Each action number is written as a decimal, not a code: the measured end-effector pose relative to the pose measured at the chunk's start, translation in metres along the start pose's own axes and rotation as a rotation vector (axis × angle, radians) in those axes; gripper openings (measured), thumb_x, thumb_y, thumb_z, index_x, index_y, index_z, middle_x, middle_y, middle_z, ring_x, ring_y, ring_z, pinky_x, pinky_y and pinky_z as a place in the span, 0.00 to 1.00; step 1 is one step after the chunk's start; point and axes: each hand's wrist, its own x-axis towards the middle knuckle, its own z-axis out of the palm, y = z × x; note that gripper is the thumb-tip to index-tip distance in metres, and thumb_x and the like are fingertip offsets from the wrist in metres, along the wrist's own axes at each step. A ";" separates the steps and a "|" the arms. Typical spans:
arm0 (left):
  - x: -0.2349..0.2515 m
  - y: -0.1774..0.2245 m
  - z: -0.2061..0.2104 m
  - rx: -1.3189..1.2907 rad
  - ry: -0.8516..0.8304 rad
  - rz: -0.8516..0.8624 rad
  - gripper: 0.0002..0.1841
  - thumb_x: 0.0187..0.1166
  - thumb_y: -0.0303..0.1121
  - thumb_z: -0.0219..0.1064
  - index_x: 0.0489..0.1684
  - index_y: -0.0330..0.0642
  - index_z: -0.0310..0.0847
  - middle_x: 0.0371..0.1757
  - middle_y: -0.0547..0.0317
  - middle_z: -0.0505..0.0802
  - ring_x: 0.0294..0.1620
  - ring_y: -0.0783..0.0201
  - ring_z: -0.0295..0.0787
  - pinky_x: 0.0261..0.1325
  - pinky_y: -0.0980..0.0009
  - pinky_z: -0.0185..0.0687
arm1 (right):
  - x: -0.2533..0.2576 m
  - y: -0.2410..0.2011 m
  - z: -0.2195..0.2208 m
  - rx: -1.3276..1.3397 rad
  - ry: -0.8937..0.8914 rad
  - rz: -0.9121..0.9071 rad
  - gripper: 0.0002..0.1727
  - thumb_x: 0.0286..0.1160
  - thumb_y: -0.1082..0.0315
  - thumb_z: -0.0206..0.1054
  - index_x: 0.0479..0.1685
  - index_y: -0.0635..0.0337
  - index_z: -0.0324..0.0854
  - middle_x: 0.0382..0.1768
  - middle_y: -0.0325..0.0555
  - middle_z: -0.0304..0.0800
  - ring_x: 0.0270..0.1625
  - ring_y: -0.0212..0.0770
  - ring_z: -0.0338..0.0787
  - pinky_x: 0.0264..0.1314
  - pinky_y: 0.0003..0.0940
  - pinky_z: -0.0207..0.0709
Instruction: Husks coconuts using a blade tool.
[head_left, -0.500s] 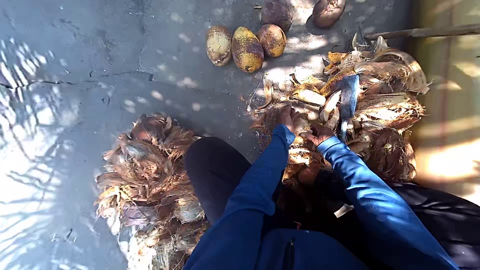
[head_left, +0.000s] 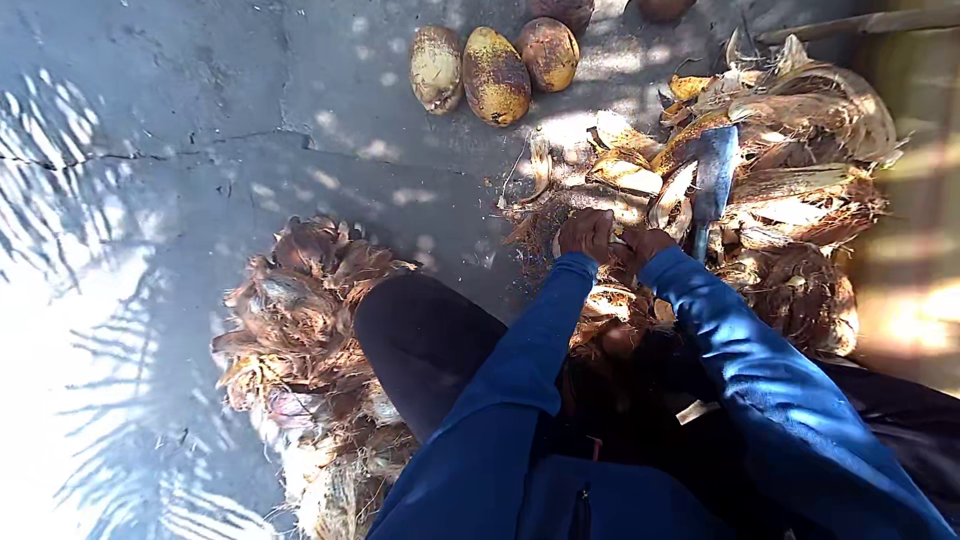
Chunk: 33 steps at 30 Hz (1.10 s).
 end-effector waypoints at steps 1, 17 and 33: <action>0.005 0.001 0.000 0.006 -0.022 -0.083 0.29 0.90 0.46 0.42 0.45 0.41 0.94 0.49 0.48 0.96 0.54 0.48 0.93 0.60 0.41 0.82 | 0.001 0.002 0.004 -0.001 0.043 -0.049 0.20 0.85 0.55 0.62 0.40 0.64 0.89 0.32 0.62 0.93 0.39 0.67 0.94 0.45 0.73 0.81; 0.047 0.011 -0.029 0.102 -0.247 -0.322 0.35 0.96 0.51 0.35 0.62 0.33 0.87 0.62 0.35 0.91 0.70 0.40 0.85 0.74 0.37 0.73 | -0.011 -0.016 0.004 0.136 -0.041 0.321 0.19 0.82 0.61 0.63 0.58 0.69 0.83 0.48 0.70 0.92 0.55 0.71 0.92 0.58 0.74 0.79; 0.018 0.034 -0.016 0.264 -0.246 -0.109 0.30 0.66 0.49 0.81 0.65 0.43 0.85 0.60 0.46 0.94 0.64 0.45 0.90 0.74 0.39 0.75 | 0.008 -0.041 0.056 0.315 -0.233 0.382 0.25 0.90 0.62 0.57 0.73 0.77 0.75 0.71 0.74 0.80 0.78 0.67 0.79 0.83 0.60 0.65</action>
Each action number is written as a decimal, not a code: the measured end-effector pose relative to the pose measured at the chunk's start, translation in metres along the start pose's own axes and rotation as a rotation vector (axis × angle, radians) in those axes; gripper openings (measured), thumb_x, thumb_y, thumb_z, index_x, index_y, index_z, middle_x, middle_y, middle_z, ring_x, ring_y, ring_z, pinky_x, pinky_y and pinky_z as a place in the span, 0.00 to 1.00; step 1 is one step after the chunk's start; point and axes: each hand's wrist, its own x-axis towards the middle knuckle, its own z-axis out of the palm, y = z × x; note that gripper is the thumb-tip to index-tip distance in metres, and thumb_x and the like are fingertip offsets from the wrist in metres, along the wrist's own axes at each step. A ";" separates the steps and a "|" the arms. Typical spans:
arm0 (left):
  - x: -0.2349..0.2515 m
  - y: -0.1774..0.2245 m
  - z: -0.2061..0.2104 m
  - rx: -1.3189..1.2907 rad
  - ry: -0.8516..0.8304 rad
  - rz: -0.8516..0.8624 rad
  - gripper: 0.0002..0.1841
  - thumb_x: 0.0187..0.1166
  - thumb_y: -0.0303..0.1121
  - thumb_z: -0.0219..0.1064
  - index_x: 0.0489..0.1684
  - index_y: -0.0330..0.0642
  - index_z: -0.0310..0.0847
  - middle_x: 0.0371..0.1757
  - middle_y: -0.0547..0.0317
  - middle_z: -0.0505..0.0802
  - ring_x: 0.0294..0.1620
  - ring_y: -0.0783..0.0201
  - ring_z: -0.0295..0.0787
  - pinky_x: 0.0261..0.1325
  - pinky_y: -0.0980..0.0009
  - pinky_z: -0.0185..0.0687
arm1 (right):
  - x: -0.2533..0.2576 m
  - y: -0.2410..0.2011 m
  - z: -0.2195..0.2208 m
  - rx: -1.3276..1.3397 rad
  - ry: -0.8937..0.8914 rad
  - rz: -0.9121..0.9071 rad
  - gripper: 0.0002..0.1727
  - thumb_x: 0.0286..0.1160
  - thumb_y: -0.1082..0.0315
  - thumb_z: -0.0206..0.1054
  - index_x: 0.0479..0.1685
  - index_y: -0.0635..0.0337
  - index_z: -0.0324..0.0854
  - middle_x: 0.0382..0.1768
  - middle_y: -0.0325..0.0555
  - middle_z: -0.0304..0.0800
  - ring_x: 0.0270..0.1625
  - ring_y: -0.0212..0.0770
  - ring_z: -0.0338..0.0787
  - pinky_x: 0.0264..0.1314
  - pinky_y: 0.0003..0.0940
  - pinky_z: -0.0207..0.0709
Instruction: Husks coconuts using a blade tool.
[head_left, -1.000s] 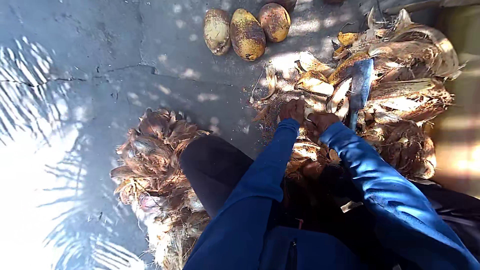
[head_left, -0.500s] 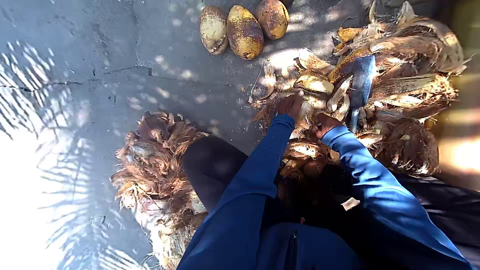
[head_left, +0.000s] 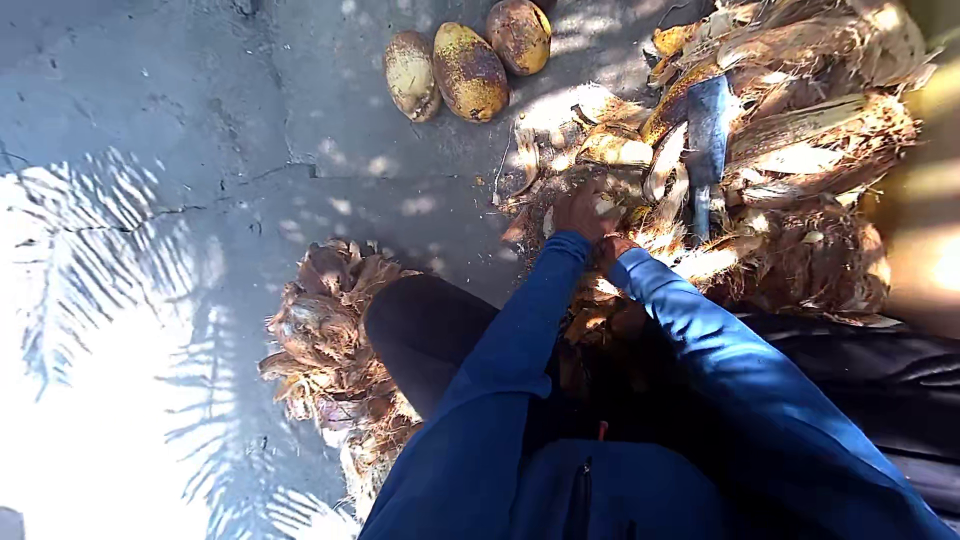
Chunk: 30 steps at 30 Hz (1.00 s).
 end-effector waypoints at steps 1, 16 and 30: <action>0.012 0.006 -0.003 -0.033 -0.026 -0.135 0.30 0.68 0.49 0.79 0.66 0.43 0.83 0.59 0.45 0.93 0.62 0.44 0.90 0.68 0.37 0.79 | -0.011 -0.007 -0.016 -0.077 -0.025 0.004 0.24 0.92 0.61 0.53 0.70 0.75 0.78 0.70 0.74 0.82 0.77 0.68 0.80 0.81 0.65 0.67; 0.104 -0.021 -0.025 -0.282 0.177 -0.652 0.23 0.79 0.42 0.71 0.70 0.42 0.83 0.67 0.43 0.89 0.72 0.47 0.83 0.74 0.45 0.76 | -0.154 0.018 0.002 -0.146 -0.555 0.093 0.31 0.90 0.47 0.55 0.78 0.64 0.74 0.74 0.69 0.80 0.75 0.69 0.81 0.73 0.71 0.71; 0.038 -0.023 -0.021 -0.896 -0.002 -0.402 0.19 0.91 0.39 0.57 0.69 0.38 0.80 0.63 0.45 0.88 0.63 0.56 0.85 0.66 0.54 0.81 | 0.010 -0.038 -0.081 0.015 0.257 -0.134 0.28 0.77 0.60 0.73 0.71 0.70 0.78 0.70 0.73 0.79 0.71 0.69 0.83 0.73 0.68 0.75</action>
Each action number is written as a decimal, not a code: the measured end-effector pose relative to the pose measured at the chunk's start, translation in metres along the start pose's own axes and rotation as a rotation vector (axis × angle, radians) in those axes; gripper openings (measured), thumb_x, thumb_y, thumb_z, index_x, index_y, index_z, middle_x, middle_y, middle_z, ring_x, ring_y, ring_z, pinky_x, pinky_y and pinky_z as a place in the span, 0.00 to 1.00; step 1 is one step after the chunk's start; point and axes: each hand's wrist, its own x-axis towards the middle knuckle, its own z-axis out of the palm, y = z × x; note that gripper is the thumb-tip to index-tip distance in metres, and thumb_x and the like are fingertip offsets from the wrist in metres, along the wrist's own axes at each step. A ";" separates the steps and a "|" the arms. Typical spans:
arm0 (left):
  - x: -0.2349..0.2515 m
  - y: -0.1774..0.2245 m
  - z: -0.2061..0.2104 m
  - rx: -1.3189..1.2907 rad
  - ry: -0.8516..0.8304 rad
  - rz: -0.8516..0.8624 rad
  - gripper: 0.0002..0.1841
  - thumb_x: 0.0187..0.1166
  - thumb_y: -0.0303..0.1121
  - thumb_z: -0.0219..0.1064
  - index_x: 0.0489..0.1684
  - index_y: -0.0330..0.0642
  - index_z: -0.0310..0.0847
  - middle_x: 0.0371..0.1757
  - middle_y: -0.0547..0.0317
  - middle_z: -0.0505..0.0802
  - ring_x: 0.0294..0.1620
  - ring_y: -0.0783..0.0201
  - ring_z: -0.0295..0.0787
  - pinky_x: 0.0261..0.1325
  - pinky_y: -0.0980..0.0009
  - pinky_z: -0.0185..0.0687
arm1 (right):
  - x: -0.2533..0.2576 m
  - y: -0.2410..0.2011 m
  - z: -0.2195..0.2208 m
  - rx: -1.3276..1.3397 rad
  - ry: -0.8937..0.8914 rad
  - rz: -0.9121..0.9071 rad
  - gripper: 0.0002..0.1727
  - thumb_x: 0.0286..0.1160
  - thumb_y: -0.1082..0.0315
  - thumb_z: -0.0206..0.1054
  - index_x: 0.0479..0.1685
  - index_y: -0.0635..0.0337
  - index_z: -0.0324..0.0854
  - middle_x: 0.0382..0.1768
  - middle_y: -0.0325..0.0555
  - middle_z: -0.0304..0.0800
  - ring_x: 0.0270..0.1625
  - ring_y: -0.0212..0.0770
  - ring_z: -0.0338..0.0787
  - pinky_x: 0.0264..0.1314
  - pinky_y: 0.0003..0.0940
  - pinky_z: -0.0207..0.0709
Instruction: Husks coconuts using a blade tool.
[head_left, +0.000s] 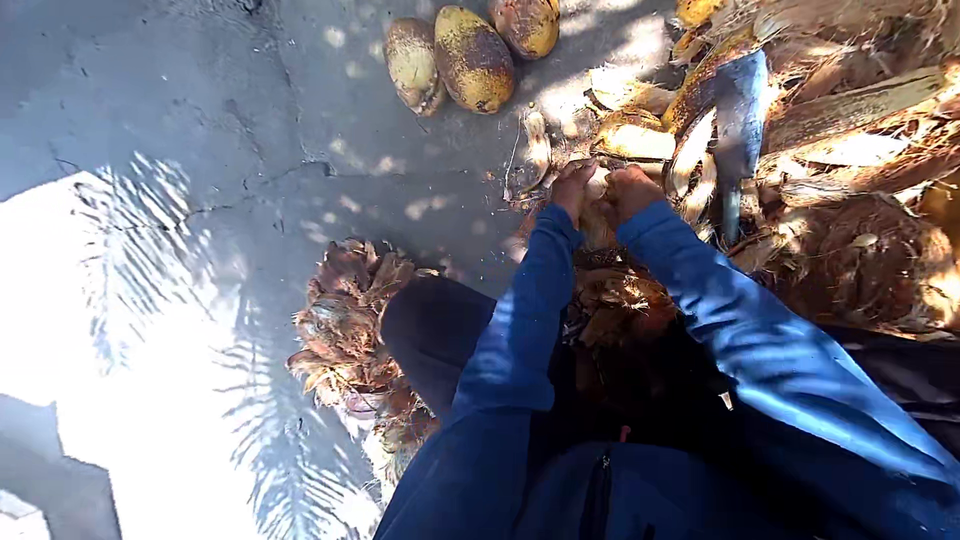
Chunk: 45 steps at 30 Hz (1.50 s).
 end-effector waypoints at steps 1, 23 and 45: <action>-0.003 -0.001 -0.001 0.008 0.007 0.020 0.18 0.90 0.39 0.57 0.68 0.37 0.80 0.61 0.45 0.89 0.61 0.57 0.85 0.65 0.55 0.81 | 0.002 -0.002 0.004 0.016 -0.005 0.018 0.27 0.77 0.62 0.73 0.70 0.71 0.77 0.68 0.72 0.81 0.70 0.69 0.84 0.72 0.67 0.75; 0.023 0.014 0.016 0.383 0.312 -0.011 0.16 0.74 0.40 0.75 0.54 0.42 0.92 0.53 0.47 0.95 0.61 0.51 0.90 0.67 0.45 0.80 | -0.051 -0.045 -0.037 -0.221 -0.495 0.237 0.32 0.99 0.53 0.37 0.80 0.73 0.68 0.82 0.67 0.71 0.87 0.60 0.70 0.87 0.54 0.61; -0.027 -0.022 -0.061 -0.443 -0.157 0.374 0.11 0.76 0.27 0.51 0.33 0.44 0.82 0.39 0.60 0.93 0.44 0.66 0.90 0.52 0.67 0.86 | -0.162 0.075 0.034 0.581 0.188 0.142 0.25 0.87 0.60 0.59 0.70 0.74 0.77 0.51 0.64 0.91 0.51 0.50 0.92 0.62 0.49 0.83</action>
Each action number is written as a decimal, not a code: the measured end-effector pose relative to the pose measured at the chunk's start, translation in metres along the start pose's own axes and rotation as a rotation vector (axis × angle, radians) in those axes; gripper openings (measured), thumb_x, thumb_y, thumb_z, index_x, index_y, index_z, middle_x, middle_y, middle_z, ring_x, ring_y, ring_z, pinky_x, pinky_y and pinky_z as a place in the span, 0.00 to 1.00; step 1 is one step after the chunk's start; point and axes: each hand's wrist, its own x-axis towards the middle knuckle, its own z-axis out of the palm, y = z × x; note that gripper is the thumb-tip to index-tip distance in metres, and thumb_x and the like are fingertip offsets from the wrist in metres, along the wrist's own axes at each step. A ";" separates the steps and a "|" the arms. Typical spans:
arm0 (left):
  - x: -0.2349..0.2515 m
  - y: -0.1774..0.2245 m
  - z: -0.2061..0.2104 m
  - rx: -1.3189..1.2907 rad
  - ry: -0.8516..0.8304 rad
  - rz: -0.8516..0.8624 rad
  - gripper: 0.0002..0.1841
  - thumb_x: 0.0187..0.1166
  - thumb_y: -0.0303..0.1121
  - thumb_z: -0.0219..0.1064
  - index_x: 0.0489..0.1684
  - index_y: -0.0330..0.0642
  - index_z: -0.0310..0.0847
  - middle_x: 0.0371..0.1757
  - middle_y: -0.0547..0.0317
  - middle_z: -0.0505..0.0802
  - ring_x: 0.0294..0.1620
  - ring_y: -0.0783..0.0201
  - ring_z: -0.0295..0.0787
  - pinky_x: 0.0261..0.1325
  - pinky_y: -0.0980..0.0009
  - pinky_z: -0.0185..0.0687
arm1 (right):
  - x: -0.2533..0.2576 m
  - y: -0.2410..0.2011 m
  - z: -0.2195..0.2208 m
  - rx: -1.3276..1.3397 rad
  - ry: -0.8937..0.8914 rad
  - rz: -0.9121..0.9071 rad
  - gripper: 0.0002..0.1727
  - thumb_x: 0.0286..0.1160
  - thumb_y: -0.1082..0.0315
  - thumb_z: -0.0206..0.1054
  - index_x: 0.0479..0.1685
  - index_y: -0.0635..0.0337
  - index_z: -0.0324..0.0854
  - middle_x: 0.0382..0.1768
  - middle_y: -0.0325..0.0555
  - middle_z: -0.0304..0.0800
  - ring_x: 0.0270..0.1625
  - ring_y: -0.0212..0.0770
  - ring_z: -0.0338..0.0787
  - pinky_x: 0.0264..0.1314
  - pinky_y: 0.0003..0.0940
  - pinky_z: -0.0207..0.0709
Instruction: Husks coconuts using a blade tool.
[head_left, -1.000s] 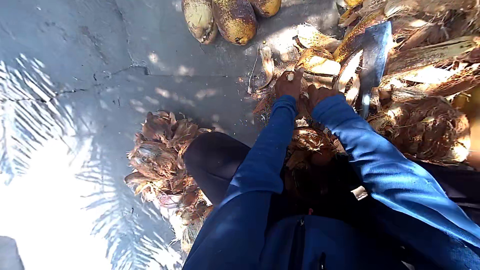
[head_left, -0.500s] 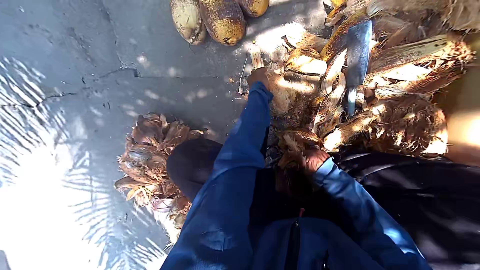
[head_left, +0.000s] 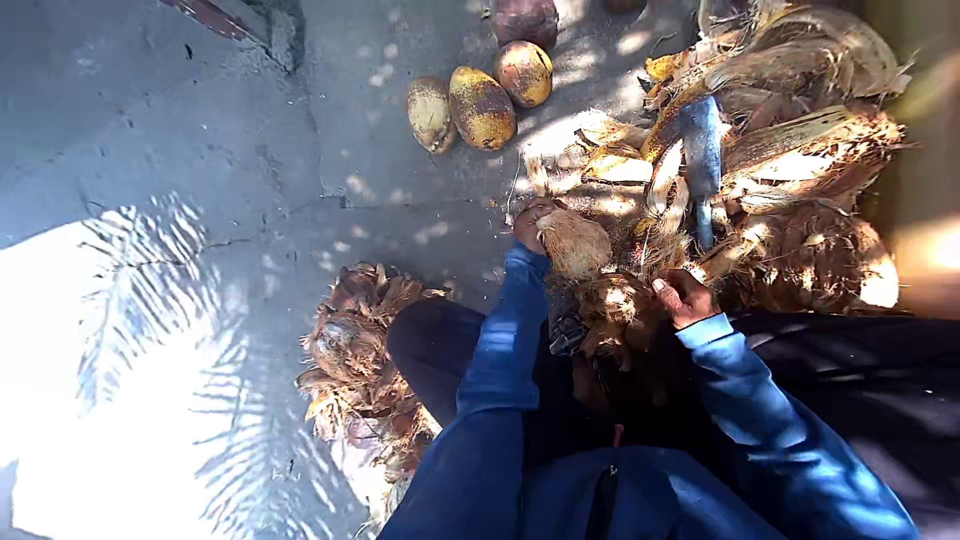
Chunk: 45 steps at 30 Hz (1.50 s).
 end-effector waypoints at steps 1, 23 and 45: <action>-0.004 0.010 0.001 -0.110 -0.179 0.055 0.11 0.72 0.31 0.54 0.29 0.48 0.85 0.40 0.61 0.95 0.46 0.66 0.92 0.53 0.68 0.86 | 0.003 0.003 0.005 0.143 0.012 0.068 0.24 0.90 0.60 0.54 0.70 0.73 0.75 0.49 0.61 0.90 0.47 0.45 0.93 0.56 0.43 0.86; -0.063 0.060 0.060 0.223 0.325 0.092 0.22 0.92 0.52 0.51 0.64 0.47 0.81 0.55 0.58 0.91 0.52 0.64 0.88 0.55 0.60 0.86 | 0.029 -0.011 -0.060 0.401 0.293 0.218 0.24 0.95 0.61 0.50 0.79 0.68 0.67 0.62 0.65 0.85 0.55 0.52 0.91 0.57 0.48 0.84; -0.065 0.015 0.036 1.592 0.069 -0.483 0.65 0.55 0.54 0.85 0.97 0.47 0.41 0.86 0.35 0.70 0.81 0.40 0.76 0.78 0.42 0.75 | 0.097 0.069 -0.031 -0.674 -0.082 0.328 0.33 0.82 0.63 0.66 0.79 0.80 0.68 0.82 0.76 0.68 0.88 0.67 0.65 0.89 0.62 0.56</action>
